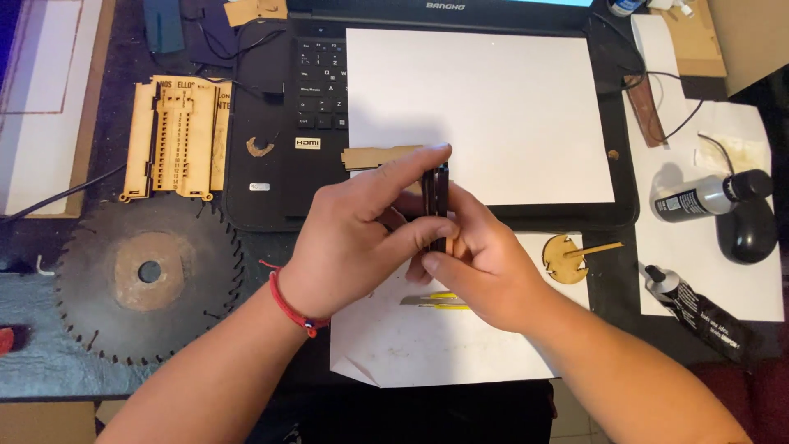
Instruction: The person is using a utility knife to scrape off excess material and charring from the edges of small laser-cut wooden pieces.
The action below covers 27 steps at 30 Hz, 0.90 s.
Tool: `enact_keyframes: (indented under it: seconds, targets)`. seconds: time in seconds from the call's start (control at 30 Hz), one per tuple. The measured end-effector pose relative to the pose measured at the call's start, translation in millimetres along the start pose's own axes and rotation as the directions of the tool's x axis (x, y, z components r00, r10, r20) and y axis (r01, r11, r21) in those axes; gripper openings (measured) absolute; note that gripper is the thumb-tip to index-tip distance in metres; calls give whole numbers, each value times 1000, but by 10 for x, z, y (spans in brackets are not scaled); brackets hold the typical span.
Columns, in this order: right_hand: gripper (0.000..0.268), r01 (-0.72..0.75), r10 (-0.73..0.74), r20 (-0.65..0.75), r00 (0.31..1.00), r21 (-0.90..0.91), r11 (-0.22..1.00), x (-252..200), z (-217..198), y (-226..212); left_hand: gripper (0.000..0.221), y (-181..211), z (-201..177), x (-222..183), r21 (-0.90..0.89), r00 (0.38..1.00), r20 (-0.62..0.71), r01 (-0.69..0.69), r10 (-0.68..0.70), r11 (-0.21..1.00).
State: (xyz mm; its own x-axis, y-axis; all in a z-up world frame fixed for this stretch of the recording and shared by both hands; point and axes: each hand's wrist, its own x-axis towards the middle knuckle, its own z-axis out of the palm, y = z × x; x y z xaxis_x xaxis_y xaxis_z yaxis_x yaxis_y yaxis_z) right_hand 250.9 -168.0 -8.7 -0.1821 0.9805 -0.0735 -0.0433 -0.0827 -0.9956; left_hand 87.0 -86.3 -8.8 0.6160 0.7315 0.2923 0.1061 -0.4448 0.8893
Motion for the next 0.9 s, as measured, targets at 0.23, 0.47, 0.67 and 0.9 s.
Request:
enact_keyframes:
  seconds: [0.23,0.47,0.67,0.9]
  targets:
    - [56,-123,106,129,986,134,983,-43,-127,151,47,19,-68,30,-5,998,28,-54,54,999]
    - [59,-136,119,82,990,255,957,-40,-171,176,81,-49,-105,26,-13,970,186,-157,157,987]
    - [49,-93,57,107,993,377,922,-50,-193,133,113,-184,-9,9,92,891,224,-422,395,902]
    - [52,-40,-2,101,995,409,912,-41,-183,151,100,-159,23,22,87,899,186,-418,397,904]
